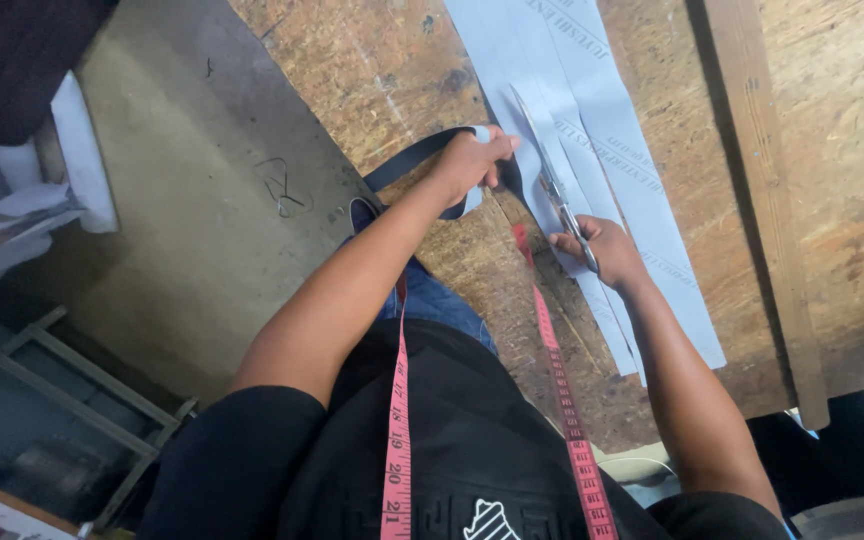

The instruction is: The person uses a pair of scissors to cut a long strip of white paper into smaller pieces on a wooden workbench. The person holds the paper with one hand and cuts along its length with the other, occasionally adjusting the paper's position.

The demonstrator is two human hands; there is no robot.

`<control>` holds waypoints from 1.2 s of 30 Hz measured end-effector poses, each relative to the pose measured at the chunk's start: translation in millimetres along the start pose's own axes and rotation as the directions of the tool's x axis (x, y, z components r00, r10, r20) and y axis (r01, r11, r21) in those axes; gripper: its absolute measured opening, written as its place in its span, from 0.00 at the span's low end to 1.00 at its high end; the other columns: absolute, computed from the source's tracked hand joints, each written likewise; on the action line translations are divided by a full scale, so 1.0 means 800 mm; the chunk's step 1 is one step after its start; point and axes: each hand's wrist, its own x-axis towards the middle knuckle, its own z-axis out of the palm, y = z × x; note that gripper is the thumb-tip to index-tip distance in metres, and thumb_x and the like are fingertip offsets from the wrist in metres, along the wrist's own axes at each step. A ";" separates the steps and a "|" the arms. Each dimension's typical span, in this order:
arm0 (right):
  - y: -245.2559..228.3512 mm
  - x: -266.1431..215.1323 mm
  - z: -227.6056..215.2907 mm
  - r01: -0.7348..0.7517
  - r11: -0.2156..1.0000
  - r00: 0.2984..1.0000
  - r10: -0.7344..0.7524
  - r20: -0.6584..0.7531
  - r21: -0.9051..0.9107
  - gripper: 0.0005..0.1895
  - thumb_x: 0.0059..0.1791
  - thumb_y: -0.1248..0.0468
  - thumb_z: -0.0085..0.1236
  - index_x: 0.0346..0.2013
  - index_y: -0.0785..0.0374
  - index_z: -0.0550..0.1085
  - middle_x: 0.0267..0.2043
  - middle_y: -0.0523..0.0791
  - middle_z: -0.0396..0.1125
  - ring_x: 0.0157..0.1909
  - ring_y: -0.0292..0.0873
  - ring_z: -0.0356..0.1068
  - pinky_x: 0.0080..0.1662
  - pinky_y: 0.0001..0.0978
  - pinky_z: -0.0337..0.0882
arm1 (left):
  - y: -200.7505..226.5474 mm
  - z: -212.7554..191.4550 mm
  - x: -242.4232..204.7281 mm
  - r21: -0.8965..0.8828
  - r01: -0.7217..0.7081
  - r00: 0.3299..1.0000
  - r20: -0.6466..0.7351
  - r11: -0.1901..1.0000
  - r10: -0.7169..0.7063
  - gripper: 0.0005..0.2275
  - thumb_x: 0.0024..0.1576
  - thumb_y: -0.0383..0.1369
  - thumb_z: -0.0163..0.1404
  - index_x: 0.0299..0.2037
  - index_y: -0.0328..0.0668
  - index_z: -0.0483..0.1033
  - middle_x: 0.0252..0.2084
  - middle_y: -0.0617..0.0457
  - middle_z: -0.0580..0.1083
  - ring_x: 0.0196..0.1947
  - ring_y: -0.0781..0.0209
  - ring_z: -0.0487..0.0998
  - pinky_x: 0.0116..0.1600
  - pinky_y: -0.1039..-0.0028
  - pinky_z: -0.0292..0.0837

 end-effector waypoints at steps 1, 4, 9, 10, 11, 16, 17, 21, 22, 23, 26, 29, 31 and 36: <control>-0.002 -0.002 0.001 -0.007 1.000 1.000 0.007 -0.009 0.010 0.23 0.46 0.41 0.76 0.27 0.52 0.77 0.17 0.43 0.67 0.26 0.43 0.69 0.37 0.33 0.66 | -0.003 0.000 0.003 0.004 -0.004 1.000 0.004 1.000 0.004 0.12 0.56 0.43 0.62 0.33 0.43 0.81 0.34 0.46 0.82 0.12 0.65 0.75 0.19 0.79 0.66; -0.011 -0.008 0.005 -0.023 1.000 1.000 0.023 -0.014 0.012 0.23 0.47 0.43 0.76 0.25 0.55 0.77 0.17 0.45 0.68 0.26 0.44 0.70 0.37 0.33 0.65 | -0.002 -0.001 -0.001 0.023 -0.002 1.000 0.001 1.000 0.002 0.12 0.56 0.44 0.61 0.33 0.43 0.81 0.31 0.47 0.81 0.12 0.65 0.76 0.20 0.80 0.66; -0.010 -0.005 0.005 -0.038 0.999 0.999 0.039 -0.016 0.036 0.21 0.46 0.45 0.77 0.24 0.56 0.77 0.16 0.46 0.69 0.27 0.43 0.72 0.37 0.30 0.66 | 0.011 0.000 -0.008 0.040 -0.007 1.000 0.009 0.999 0.006 0.12 0.56 0.43 0.60 0.31 0.43 0.80 0.25 0.48 0.80 0.11 0.64 0.75 0.19 0.80 0.65; -0.005 0.001 0.004 -0.039 0.999 0.999 0.039 -0.003 0.005 0.21 0.46 0.45 0.76 0.25 0.55 0.77 0.16 0.46 0.69 0.27 0.45 0.72 0.38 0.32 0.67 | 0.017 -0.001 -0.011 0.041 -0.009 1.000 0.012 0.999 0.009 0.12 0.56 0.43 0.60 0.31 0.43 0.80 0.25 0.49 0.80 0.11 0.64 0.76 0.19 0.80 0.66; 0.000 0.007 0.003 -0.039 0.999 0.999 0.039 0.011 -0.026 0.21 0.47 0.44 0.76 0.25 0.53 0.78 0.16 0.46 0.69 0.27 0.46 0.73 0.39 0.33 0.69 | 0.023 -0.001 -0.015 0.043 -0.012 1.000 0.015 0.999 0.012 0.12 0.57 0.42 0.60 0.31 0.43 0.80 0.25 0.49 0.80 0.11 0.64 0.76 0.19 0.80 0.67; -0.048 0.007 0.005 -0.038 0.999 0.999 0.038 -0.002 -0.004 0.21 0.46 0.43 0.76 0.28 0.53 0.77 0.17 0.46 0.68 0.26 0.45 0.70 0.37 0.33 0.66 | 0.018 0.005 -0.014 0.037 -0.001 0.999 0.036 0.999 -0.001 0.11 0.55 0.42 0.61 0.31 0.45 0.79 0.17 0.49 0.76 0.11 0.61 0.76 0.18 0.81 0.65; -0.050 0.018 0.003 -0.021 1.000 1.000 0.021 -0.017 0.018 0.22 0.45 0.40 0.77 0.27 0.51 0.77 0.17 0.43 0.68 0.25 0.41 0.69 0.36 0.30 0.65 | 0.023 0.005 -0.018 0.002 0.005 1.000 0.029 1.000 -0.005 0.10 0.55 0.40 0.62 0.31 0.43 0.79 0.20 0.48 0.77 0.13 0.61 0.79 0.18 0.80 0.69; -0.038 0.043 0.008 -0.002 0.999 1.000 0.002 -0.007 0.038 0.24 0.44 0.40 0.78 0.29 0.53 0.77 0.18 0.45 0.68 0.26 0.43 0.70 0.37 0.32 0.66 | 0.007 0.004 -0.010 -0.004 0.010 0.999 0.043 1.000 -0.010 0.10 0.54 0.39 0.61 0.31 0.43 0.78 0.21 0.49 0.77 0.15 0.61 0.80 0.19 0.81 0.70; -0.040 0.045 0.006 0.001 0.999 1.000 -0.001 -0.019 0.035 0.23 0.44 0.40 0.78 0.29 0.52 0.77 0.17 0.44 0.67 0.26 0.42 0.70 0.36 0.32 0.65 | 0.005 0.003 -0.006 -0.001 0.007 0.999 0.047 1.000 -0.007 0.10 0.55 0.39 0.60 0.31 0.43 0.78 0.19 0.48 0.77 0.14 0.60 0.81 0.19 0.81 0.70; -0.043 0.047 0.004 0.005 0.999 1.000 -0.004 -0.031 0.031 0.23 0.45 0.40 0.77 0.29 0.51 0.77 0.17 0.43 0.67 0.25 0.42 0.69 0.35 0.32 0.65 | 0.004 0.003 -0.001 0.001 0.003 0.999 0.052 1.000 -0.004 0.10 0.56 0.40 0.60 0.31 0.43 0.78 0.18 0.47 0.76 0.14 0.59 0.81 0.18 0.81 0.70; -0.019 0.065 0.010 -0.003 1.000 0.999 0.005 -0.050 0.029 0.21 0.46 0.45 0.77 0.26 0.54 0.76 0.16 0.44 0.67 0.22 0.42 0.70 0.32 0.28 0.63 | 0.008 0.003 -0.004 0.000 0.051 0.997 0.065 0.999 -0.051 0.09 0.57 0.38 0.58 0.32 0.42 0.77 0.18 0.43 0.76 0.16 0.56 0.82 0.18 0.80 0.72; -0.037 0.052 0.006 0.008 1.000 0.999 -0.009 -0.042 -0.020 0.24 0.46 0.43 0.77 0.25 0.55 0.75 0.15 0.44 0.66 0.21 0.43 0.70 0.31 0.30 0.65 | 0.014 0.000 -0.008 -0.018 0.037 0.996 0.086 0.999 -0.035 0.10 0.56 0.39 0.60 0.33 0.41 0.77 0.22 0.44 0.78 0.18 0.56 0.84 0.20 0.79 0.75; -0.047 0.045 0.005 0.005 1.000 0.999 -0.005 -0.047 -0.001 0.23 0.46 0.44 0.77 0.25 0.56 0.75 0.15 0.45 0.67 0.21 0.43 0.70 0.31 0.29 0.65 | 0.019 0.000 -0.008 -0.027 0.044 0.995 0.089 0.999 -0.041 0.10 0.57 0.39 0.59 0.34 0.41 0.77 0.23 0.43 0.78 0.18 0.55 0.84 0.20 0.78 0.77; -0.055 0.059 0.009 -0.002 1.000 1.000 0.002 -0.024 0.000 0.23 0.45 0.44 0.78 0.25 0.56 0.76 0.16 0.46 0.68 0.22 0.44 0.71 0.31 0.31 0.65 | 0.026 0.001 -0.013 -0.060 0.072 0.994 0.088 0.996 -0.067 0.10 0.57 0.37 0.57 0.32 0.39 0.75 0.21 0.39 0.78 0.18 0.51 0.85 0.19 0.77 0.79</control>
